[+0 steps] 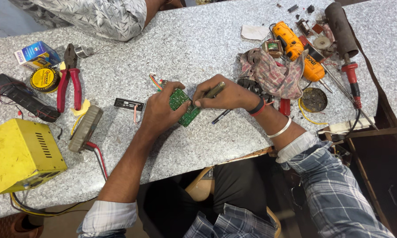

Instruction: The person uses a screwdriver to scrape and clean the surface of a green circuit board, repeatedly flipping it to access both sides. The person holds the board with one hand and works with the screwdriver in the other, focusing on different areas of the board throughout the clip.

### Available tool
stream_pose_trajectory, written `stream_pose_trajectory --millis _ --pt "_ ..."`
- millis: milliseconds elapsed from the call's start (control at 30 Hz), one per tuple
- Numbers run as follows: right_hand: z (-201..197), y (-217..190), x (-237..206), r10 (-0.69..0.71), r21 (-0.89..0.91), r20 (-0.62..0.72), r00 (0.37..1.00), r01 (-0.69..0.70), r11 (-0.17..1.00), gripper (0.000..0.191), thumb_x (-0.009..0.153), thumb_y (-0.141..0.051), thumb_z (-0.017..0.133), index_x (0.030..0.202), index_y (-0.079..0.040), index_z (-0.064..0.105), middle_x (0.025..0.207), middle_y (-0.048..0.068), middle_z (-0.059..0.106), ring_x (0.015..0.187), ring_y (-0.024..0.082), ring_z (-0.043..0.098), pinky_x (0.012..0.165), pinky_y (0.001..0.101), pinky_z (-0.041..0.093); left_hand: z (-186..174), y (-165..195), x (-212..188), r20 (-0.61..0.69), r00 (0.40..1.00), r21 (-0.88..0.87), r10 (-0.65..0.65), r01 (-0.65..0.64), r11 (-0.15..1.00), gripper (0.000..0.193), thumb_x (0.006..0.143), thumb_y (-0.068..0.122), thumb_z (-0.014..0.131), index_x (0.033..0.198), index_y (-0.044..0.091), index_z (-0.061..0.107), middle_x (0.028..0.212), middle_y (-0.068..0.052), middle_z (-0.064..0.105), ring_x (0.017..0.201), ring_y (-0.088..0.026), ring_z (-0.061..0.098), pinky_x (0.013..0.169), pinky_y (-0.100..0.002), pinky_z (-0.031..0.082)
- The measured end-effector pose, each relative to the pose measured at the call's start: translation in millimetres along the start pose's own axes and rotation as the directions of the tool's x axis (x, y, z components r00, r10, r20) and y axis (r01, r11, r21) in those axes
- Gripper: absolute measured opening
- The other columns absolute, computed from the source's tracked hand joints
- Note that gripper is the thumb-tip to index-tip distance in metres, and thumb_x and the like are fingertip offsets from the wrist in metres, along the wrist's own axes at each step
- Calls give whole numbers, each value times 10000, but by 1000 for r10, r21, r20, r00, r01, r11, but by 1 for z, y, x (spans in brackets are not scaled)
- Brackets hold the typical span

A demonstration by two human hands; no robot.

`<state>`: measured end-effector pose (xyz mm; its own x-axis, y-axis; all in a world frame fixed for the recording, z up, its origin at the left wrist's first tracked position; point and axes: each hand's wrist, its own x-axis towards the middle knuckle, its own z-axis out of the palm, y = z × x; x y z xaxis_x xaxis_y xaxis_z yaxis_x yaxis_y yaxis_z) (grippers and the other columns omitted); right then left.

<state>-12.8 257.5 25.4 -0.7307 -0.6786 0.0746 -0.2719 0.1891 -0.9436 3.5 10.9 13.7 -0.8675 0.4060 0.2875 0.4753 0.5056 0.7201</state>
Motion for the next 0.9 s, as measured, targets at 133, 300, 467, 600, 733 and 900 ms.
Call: stream_pose_trajectory --millis 133,300,467,600,733,900 --pt "2 1 2 -3 -46 30 1000 4 999 182 926 -189 753 1016 -32 772 870 28 776 797 73 694 699 257 566 0 1 -1 -20 999 7 36 -36 999 432 846 174 822 1201 55 606 1017 -161 747 885 -319 774 750 -412 599" --pt "1 1 1 15 -35 9 1000 -15 999 183 930 -195 753 1024 -39 775 847 34 766 783 72 672 690 264 553 1 0 -1 -12 1000 3 21 -21 1000 420 856 176 817 1202 64 608 1013 -156 750 883 -309 777 749 -411 602" --pt "3 3 2 -6 -49 39 999 8 999 184 925 -199 755 1019 -42 777 856 23 769 778 73 677 687 265 557 0 0 -1 -12 1000 3 23 -23 1000 438 844 180 820 1207 63 604 1005 -160 747 883 -309 776 748 -415 599" --pt "2 3 1 -3 -14 22 1000 4 1000 183 933 -196 754 1023 -38 774 848 26 755 779 70 660 685 263 546 0 1 0 0 1000 11 -12 12 1000 429 849 186 819 1203 71 607 977 -152 748 870 -305 775 748 -410 599" --pt "4 2 1 -2 -31 41 999 3 1000 182 927 -195 750 1010 -35 773 860 23 765 788 65 679 690 258 555 0 1 -1 -20 999 6 30 -30 1000 436 841 175 820 1203 64 605 1019 -161 745 891 -319 771 752 -413 595" --pt "3 0 0 4 -18 16 1000 -3 1000 182 928 -193 749 1016 -36 774 843 25 758 774 66 663 683 259 547 1 0 1 -13 1000 3 24 -24 1000 424 852 184 815 1199 65 604 1010 -152 746 877 -309 779 749 -407 603"
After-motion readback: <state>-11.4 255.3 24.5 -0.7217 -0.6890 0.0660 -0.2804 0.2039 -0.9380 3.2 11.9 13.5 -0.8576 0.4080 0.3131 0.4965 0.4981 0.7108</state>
